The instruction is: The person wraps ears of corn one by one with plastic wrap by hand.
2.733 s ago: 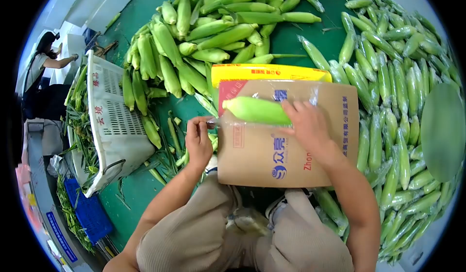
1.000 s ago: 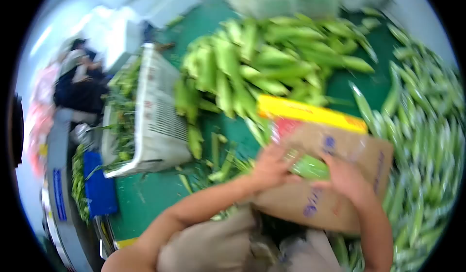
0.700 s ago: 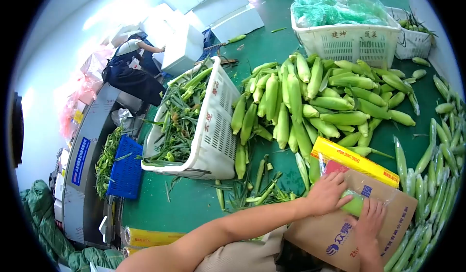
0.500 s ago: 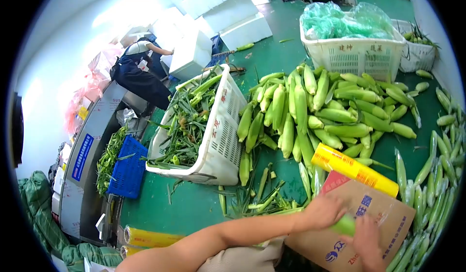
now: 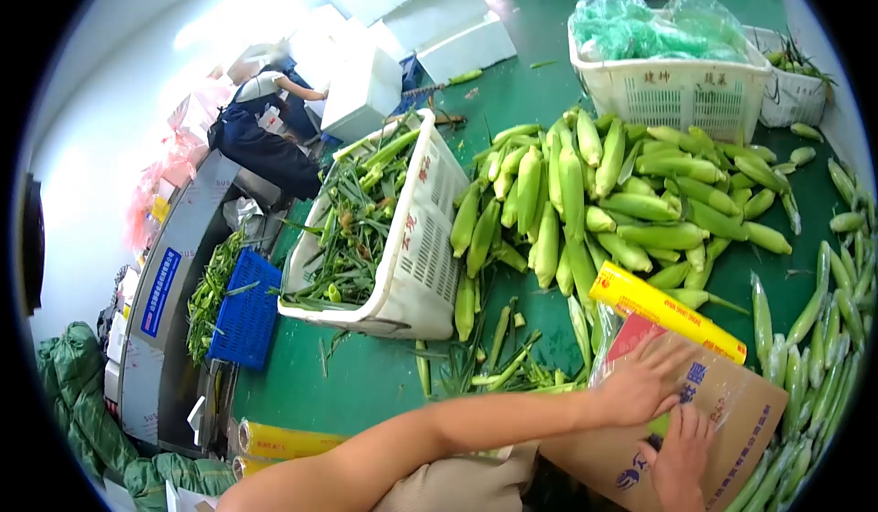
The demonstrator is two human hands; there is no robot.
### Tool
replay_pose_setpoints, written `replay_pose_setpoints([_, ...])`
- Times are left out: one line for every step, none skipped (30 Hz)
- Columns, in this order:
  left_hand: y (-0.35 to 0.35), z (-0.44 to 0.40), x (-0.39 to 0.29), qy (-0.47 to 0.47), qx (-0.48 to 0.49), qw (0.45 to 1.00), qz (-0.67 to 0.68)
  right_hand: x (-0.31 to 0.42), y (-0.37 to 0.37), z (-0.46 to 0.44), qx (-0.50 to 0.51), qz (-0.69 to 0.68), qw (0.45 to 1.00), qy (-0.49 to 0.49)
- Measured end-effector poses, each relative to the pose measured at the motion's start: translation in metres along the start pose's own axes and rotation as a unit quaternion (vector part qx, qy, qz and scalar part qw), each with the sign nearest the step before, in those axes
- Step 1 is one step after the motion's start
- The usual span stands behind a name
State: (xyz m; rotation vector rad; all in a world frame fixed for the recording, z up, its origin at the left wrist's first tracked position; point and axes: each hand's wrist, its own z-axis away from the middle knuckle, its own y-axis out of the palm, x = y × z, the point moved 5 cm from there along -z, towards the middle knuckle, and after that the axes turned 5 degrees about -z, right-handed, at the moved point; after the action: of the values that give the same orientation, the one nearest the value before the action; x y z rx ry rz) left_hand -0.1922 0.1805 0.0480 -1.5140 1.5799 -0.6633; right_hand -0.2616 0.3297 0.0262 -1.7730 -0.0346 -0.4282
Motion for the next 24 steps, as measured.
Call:
replay_pose_setpoints([-0.003,-0.008,0.002,-0.002,-0.046,0.999,-0.010,0.001,0.006,-0.002,-0.003,0.025,1.000,-0.002])
replay_pose_setpoints([0.009,-0.017,0.008,-0.025,-0.017,1.000,0.005,-0.006,0.015,-0.006,-0.004,0.024,1.000,0.015])
replay_pose_setpoints([0.021,-0.025,0.012,-0.049,0.010,0.999,0.018,-0.018,0.026,-0.012,-0.007,0.025,0.999,0.029])
replay_pose_setpoints([0.037,-0.030,0.012,-0.051,0.051,0.997,0.019,-0.029,0.031,-0.015,-0.008,0.024,0.999,0.043])
replay_pose_setpoints([0.051,-0.035,0.014,-0.050,0.094,0.994,0.017,-0.037,0.031,-0.021,0.015,-0.016,0.998,0.060])
replay_pose_setpoints([0.062,-0.035,0.017,-0.050,0.137,0.989,0.014,-0.045,0.028,-0.028,0.037,-0.056,0.995,0.075])
replay_pose_setpoints([0.056,-0.034,0.015,-0.020,0.121,0.992,0.018,-0.051,0.025,-0.034,0.056,-0.094,0.990,0.091])
replay_pose_setpoints([0.045,-0.028,0.008,0.012,0.104,0.994,0.024,-0.056,0.020,-0.037,0.059,-0.088,0.992,0.075])
replay_pose_setpoints([0.032,-0.022,0.005,0.046,0.087,0.995,0.030,-0.060,0.016,-0.041,0.060,-0.082,0.993,0.061])
replay_pose_setpoints([0.011,-0.019,0.000,0.053,0.163,0.985,0.026,-0.062,0.014,-0.046,0.058,-0.079,0.994,0.047])
replay_pose_setpoints([-0.001,-0.016,-0.007,0.065,0.118,0.991,0.011,-0.066,0.010,-0.048,0.075,-0.128,0.987,0.068])
replay_pose_setpoints([-0.009,-0.006,-0.013,0.073,0.075,0.994,-0.005,-0.067,0.005,-0.049,0.096,-0.178,0.975,0.087])
replay_pose_setpoints([-0.014,0.006,-0.016,0.078,0.034,0.996,-0.022,-0.066,0.005,-0.050,0.120,-0.230,0.960,0.104])
replay_pose_setpoints([0.001,0.016,-0.021,0.088,0.055,0.994,-0.032,-0.065,0.008,-0.047,0.150,-0.331,0.922,0.133])
replay_pose_setpoints([0.012,0.023,-0.019,0.097,0.044,0.994,-0.034,-0.064,0.011,-0.046,0.176,-0.425,0.873,0.161])
replay_pose_setpoints([0.018,0.025,-0.018,0.107,0.030,0.993,-0.035,-0.062,0.013,-0.045,0.198,-0.511,0.815,0.189])
replay_pose_setpoints([0.022,0.023,-0.018,0.120,0.013,0.992,-0.036,-0.070,0.021,-0.040,0.247,-0.506,0.800,0.208])
replay_pose_setpoints([0.028,0.020,-0.017,0.123,0.026,0.991,-0.037,-0.084,0.029,-0.031,0.292,-0.500,0.783,0.228])
replay_pose_setpoints([0.033,0.014,-0.019,0.110,0.111,0.988,-0.009,-0.092,0.032,-0.024,0.335,-0.493,0.764,0.249])
replay_pose_setpoints([0.033,0.007,-0.023,0.099,0.196,0.975,0.016,-0.087,0.012,-0.036,0.360,-0.409,0.800,0.252])
replay_pose_setpoints([0.034,0.004,-0.026,0.087,0.283,0.954,0.041,-0.073,-0.023,-0.056,0.383,-0.325,0.826,0.255])
replay_pose_setpoints([0.031,0.001,-0.026,0.079,0.311,0.946,0.043,-0.066,-0.042,-0.065,0.403,-0.239,0.845,0.258])
replay_pose_setpoints([0.029,-0.001,-0.028,0.069,0.338,0.938,0.046,-0.069,-0.044,-0.076,0.280,-0.227,0.918,0.166])
replay_pose_setpoints([0.028,-0.004,-0.029,0.062,0.362,0.929,0.048,-0.076,-0.039,-0.086,0.146,-0.206,0.965,0.070])
